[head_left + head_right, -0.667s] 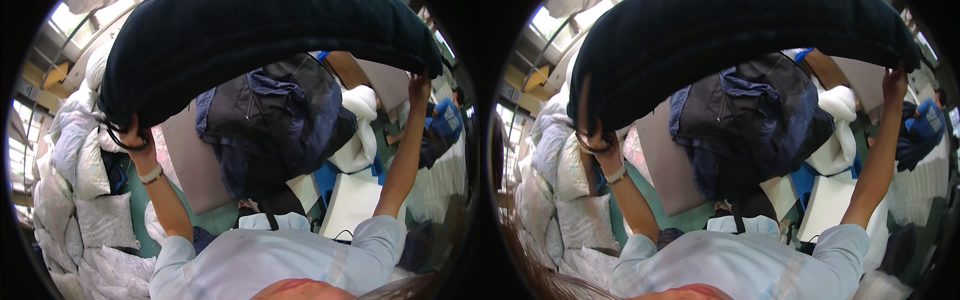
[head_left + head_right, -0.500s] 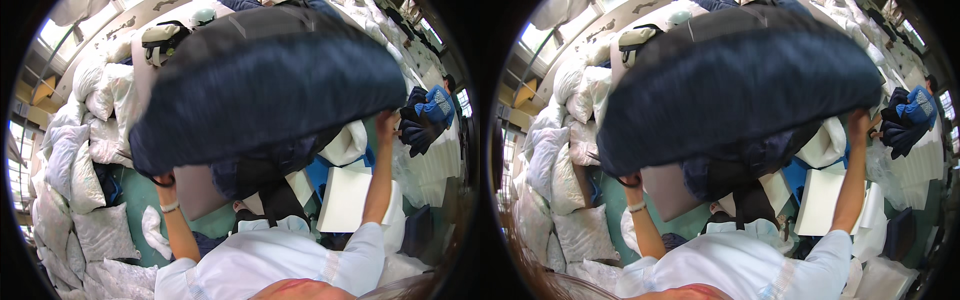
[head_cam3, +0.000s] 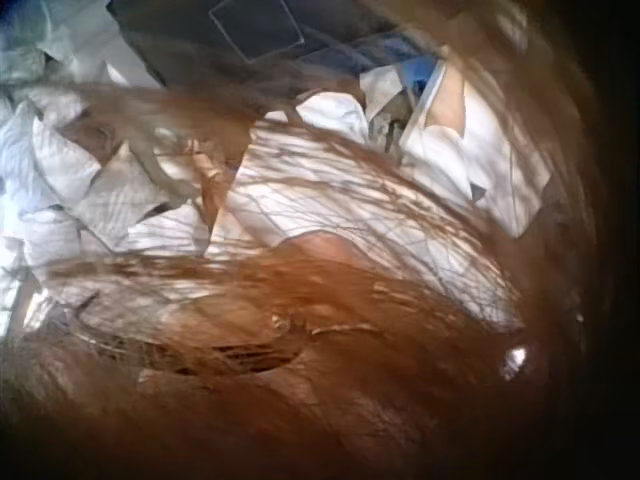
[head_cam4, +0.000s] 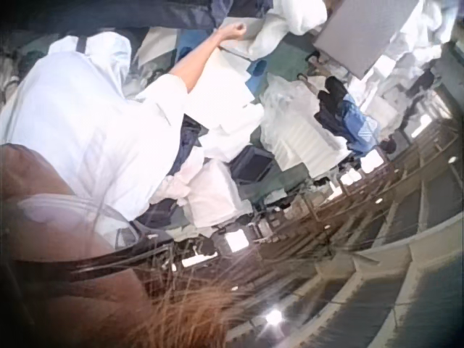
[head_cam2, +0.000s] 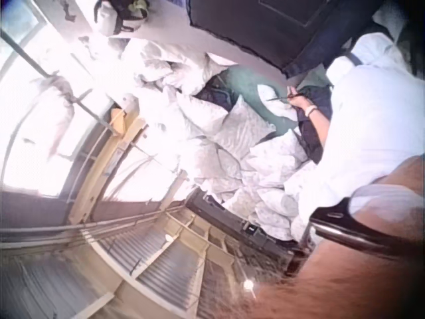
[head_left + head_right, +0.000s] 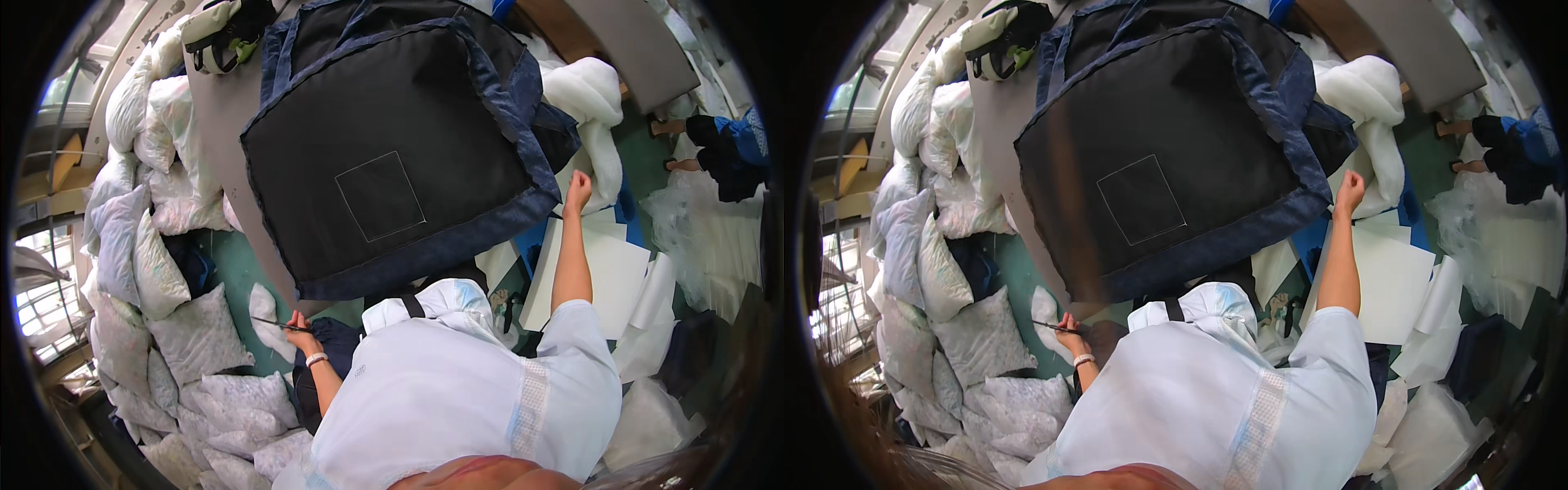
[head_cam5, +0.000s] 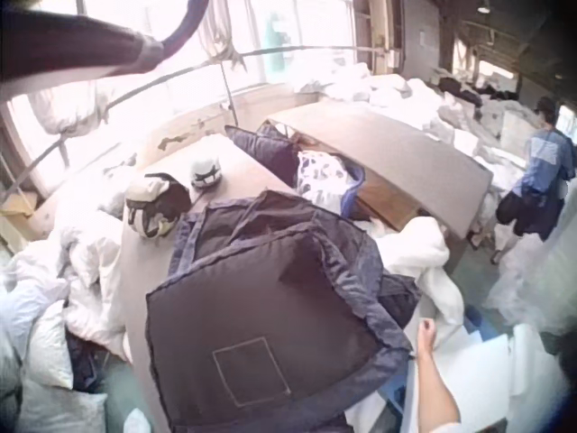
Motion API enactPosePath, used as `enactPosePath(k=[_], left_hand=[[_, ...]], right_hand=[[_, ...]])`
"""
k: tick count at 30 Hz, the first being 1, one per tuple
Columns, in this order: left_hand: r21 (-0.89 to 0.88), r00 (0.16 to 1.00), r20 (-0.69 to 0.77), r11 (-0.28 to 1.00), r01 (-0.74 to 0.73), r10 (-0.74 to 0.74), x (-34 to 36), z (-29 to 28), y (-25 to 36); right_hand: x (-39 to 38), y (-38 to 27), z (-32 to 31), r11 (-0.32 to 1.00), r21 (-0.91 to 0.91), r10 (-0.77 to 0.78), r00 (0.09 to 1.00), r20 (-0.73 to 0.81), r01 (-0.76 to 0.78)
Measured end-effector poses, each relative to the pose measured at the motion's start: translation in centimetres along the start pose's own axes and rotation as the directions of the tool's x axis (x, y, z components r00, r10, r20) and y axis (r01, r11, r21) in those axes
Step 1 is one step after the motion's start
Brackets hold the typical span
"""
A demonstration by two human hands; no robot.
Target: The person cuts and trims fabric cushion covers using scissors, repeatedly turning, folding, and repositioning the covers on the table.
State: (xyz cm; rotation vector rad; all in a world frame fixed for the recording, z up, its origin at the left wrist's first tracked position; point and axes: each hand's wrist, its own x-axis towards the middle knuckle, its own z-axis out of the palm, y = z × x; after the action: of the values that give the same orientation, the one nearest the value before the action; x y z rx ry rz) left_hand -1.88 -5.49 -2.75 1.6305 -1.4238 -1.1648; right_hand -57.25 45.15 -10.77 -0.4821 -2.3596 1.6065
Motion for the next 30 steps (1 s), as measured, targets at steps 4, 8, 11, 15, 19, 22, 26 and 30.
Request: enactPosePath(k=[4,8,11,15,19,22,26,30], left_hand=[[-0.024,0.999,-0.019,0.999,-0.032,0.032,-3.6,5.6,8.2],[-0.114,0.993,0.067,0.989,-0.093,0.101,-6.0,11.1,11.5],[-0.165,0.949,0.313,0.986,0.009,0.044,-9.8,17.1,15.6],[-0.198,0.844,0.52,0.98,-0.027,0.128,-10.7,22.2,20.6],[-0.169,0.758,0.648,0.985,0.042,0.079,-12.1,30.2,27.5],[0.101,0.71,0.698,0.968,-0.229,0.095,-13.1,35.2,28.8],[0.404,0.667,0.745,0.812,-0.421,-0.025,-12.4,38.8,23.7],[0.273,0.634,0.759,0.812,-0.515,0.147,-15.8,36.8,25.7]], right_hand=[[1.4,-12.0,11.3,0.937,0.021,-0.343,0.912,0.225,0.348],[0.6,-19.4,23.1,0.981,-0.009,-0.17,0.873,0.457,0.196],[0.9,-19.4,27.7,0.908,-0.345,0.108,0.663,0.741,0.237],[-8.3,-26.2,23.5,0.868,-0.021,-0.324,0.599,0.732,0.496],[-14.5,-25.8,15.1,0.632,0.226,-0.49,0.157,0.858,0.741],[-17.6,-26.6,11.4,0.485,0.425,-0.577,-0.086,0.812,0.764],[-18.2,-25.9,10.0,0.532,0.526,-0.54,-0.213,0.815,0.663],[-16.5,-23.6,8.8,0.445,0.457,-0.552,-0.167,0.817,0.77]])
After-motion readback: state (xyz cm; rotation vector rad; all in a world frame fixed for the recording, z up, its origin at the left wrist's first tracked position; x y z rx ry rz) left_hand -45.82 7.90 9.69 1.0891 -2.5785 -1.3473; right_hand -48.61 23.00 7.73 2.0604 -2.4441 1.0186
